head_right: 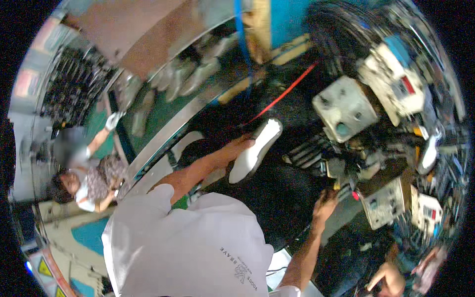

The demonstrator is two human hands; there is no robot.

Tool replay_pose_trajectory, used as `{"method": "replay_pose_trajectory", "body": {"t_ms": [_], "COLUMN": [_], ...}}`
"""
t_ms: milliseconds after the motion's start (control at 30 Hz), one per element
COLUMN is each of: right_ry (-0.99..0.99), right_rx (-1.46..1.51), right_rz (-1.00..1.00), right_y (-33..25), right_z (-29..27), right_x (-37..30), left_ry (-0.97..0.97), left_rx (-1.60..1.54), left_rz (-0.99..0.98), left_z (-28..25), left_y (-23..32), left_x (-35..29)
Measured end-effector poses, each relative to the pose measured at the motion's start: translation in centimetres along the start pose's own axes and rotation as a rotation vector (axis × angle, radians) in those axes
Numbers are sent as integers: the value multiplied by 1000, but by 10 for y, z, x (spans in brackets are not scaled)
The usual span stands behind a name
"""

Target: Operating a shoe lasting machine to shape and attach shoe uppers to soles on an assembly line.

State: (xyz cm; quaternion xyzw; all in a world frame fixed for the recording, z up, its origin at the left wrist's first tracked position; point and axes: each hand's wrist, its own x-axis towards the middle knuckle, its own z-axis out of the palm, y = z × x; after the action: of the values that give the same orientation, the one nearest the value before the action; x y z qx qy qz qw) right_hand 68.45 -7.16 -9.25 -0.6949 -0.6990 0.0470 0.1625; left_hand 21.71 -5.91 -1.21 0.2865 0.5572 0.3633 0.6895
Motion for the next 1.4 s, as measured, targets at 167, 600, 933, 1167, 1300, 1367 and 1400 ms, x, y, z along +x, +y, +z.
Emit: {"method": "replay_pose_trajectory", "body": {"t_ms": [167, 600, 933, 1167, 1300, 1367, 1400], "right_ry": [163, 4, -106, 202, 366, 488, 521], "right_rx": [32, 66, 156, 284, 162, 12, 107], "right_rz": [-252, -219, 115, 406, 696, 860, 1018], "right_y": [-24, 2, -74, -84, -81, -68, -79], "right_z": [27, 30, 4, -43, -58, -54, -63], "right_x": [-28, -46, -74, -142, -240, -330, -366], "left_ry": [441, 1206, 830, 439, -123, -252, -392], "left_rx": [146, 1143, 2182, 1592, 1499, 1155, 1204], "left_rz": [70, 27, -386, 373, 972, 659, 631], "left_z": [-145, -362, -554, -370, -234, -62, 2], "left_y": [-64, -59, -129, -33, -23, -58, -44], "left_x": [-44, -162, -190, 21, 135, 154, 149]}}
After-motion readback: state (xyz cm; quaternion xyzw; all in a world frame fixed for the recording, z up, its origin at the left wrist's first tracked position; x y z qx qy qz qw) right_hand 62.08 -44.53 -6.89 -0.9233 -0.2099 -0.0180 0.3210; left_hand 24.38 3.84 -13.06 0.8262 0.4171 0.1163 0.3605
